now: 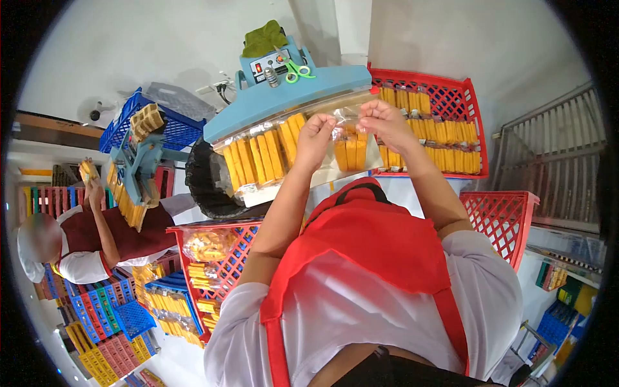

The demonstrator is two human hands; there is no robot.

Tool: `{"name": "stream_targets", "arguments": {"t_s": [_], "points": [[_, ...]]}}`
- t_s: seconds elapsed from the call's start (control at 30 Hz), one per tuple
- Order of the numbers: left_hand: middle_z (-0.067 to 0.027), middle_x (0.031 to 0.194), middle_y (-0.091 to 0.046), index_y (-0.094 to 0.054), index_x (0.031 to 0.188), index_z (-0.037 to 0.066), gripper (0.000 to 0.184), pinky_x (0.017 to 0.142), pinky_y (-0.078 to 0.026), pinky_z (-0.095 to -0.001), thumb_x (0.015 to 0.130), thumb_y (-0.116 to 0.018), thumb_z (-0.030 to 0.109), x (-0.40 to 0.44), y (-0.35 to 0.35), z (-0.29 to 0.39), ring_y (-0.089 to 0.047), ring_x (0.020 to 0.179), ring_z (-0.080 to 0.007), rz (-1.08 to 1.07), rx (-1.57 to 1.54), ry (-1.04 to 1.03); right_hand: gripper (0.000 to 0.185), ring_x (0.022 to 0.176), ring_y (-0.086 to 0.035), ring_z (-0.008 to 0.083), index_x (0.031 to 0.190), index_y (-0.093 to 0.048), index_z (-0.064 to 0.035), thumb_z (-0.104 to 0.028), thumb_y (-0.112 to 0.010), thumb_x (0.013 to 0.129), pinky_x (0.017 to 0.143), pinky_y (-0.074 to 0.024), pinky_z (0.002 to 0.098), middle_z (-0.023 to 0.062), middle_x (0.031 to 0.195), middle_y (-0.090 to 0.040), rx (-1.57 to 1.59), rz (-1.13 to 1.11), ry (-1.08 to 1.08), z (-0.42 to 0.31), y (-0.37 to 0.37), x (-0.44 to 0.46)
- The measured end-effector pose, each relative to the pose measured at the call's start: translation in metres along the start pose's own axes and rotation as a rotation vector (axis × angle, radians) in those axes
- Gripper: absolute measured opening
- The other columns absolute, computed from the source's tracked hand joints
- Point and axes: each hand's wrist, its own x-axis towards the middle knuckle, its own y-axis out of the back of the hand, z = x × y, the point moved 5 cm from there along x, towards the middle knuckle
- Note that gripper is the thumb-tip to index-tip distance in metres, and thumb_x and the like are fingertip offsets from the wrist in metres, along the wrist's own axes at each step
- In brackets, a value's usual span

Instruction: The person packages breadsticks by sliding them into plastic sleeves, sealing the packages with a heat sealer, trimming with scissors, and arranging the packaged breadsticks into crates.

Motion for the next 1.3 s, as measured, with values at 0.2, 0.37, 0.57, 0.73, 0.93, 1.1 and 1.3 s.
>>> {"name": "stream_targets", "arguments": {"t_s": [0.2, 0.37, 0.57, 0.73, 0.93, 1.1, 1.3], "points": [[-0.0032, 0.080, -0.057, -0.053, 0.087, 0.003, 0.007, 0.065, -0.042, -0.0220, 0.083, -0.051, 0.008, -0.013, -0.002, 0.011, -0.050, 0.071, -0.0079, -0.145, 0.048, -0.052, 0.019, 0.066, -0.056, 0.0104, 0.094, -0.058, 0.0010, -0.008, -0.057, 0.077, 0.060, -0.0466, 0.0223, 0.0048, 0.073, -0.059, -0.313, -0.118, -0.101, 0.001, 0.014, 0.004], [-0.0037, 0.085, -0.058, -0.055, 0.086, 0.003, 0.006, 0.066, -0.041, -0.0217, 0.082, -0.052, 0.005, -0.019, -0.004, 0.023, -0.050, 0.072, -0.0077, -0.224, 0.097, -0.141, 0.012, 0.064, -0.056, 0.0099, 0.086, -0.059, -0.0002, -0.008, -0.058, 0.077, 0.057, -0.0458, 0.0221, 0.0047, 0.071, -0.058, -0.355, -0.223, -0.101, -0.010, 0.004, 0.002], [-0.0036, 0.081, -0.058, -0.054, 0.083, 0.004, 0.005, 0.068, -0.041, -0.0240, 0.081, -0.053, 0.008, -0.034, -0.014, 0.027, -0.052, 0.073, -0.0110, -0.241, -0.043, 0.014, 0.004, 0.064, -0.056, 0.0108, 0.079, -0.056, -0.0014, -0.005, -0.056, 0.078, 0.057, -0.0462, 0.0219, 0.0054, 0.072, -0.058, -0.243, -0.298, -0.130, -0.029, -0.019, -0.022], [-0.0024, 0.076, -0.056, -0.053, 0.083, 0.003, 0.008, 0.064, -0.042, -0.0211, 0.083, -0.051, 0.011, -0.011, -0.008, -0.009, -0.053, 0.071, -0.0099, -0.030, -0.181, 0.093, 0.009, 0.071, -0.057, 0.0119, 0.088, -0.052, -0.0023, -0.006, -0.052, 0.081, 0.063, -0.0475, 0.0227, 0.0063, 0.081, -0.057, -0.093, -0.105, -0.176, 0.009, 0.001, -0.003], [-0.0026, 0.072, -0.054, -0.050, 0.082, 0.004, 0.008, 0.058, -0.044, -0.0212, 0.086, -0.047, 0.011, -0.006, -0.011, -0.008, -0.053, 0.066, -0.0087, 0.195, 0.047, 0.052, 0.024, 0.078, -0.056, 0.0126, 0.101, -0.045, -0.0004, -0.005, -0.053, 0.080, 0.067, -0.0471, 0.0233, 0.0068, 0.083, -0.056, 0.071, 0.046, -0.104, 0.007, 0.002, 0.001], [-0.0023, 0.071, -0.054, -0.050, 0.082, 0.003, 0.003, 0.058, -0.043, -0.0208, 0.083, -0.048, 0.005, -0.010, -0.012, -0.009, -0.051, 0.064, -0.0084, 0.168, 0.064, -0.079, 0.032, 0.073, -0.057, 0.0127, 0.103, -0.043, -0.0010, 0.001, -0.057, 0.074, 0.065, -0.0466, 0.0229, 0.0072, 0.082, -0.057, -0.086, 0.085, -0.078, 0.015, 0.012, 0.004], [0.0009, 0.073, -0.057, -0.063, 0.084, 0.002, 0.010, 0.061, -0.042, -0.0204, 0.079, -0.054, 0.003, -0.002, -0.021, 0.032, -0.050, 0.066, -0.0070, -0.261, 0.960, -0.512, 0.027, 0.070, -0.057, 0.0116, 0.099, -0.047, -0.0016, 0.002, -0.057, 0.074, 0.062, -0.0448, 0.0221, 0.0050, 0.077, -0.057, -0.082, 0.020, -0.081, 0.018, 0.013, 0.007]]}}
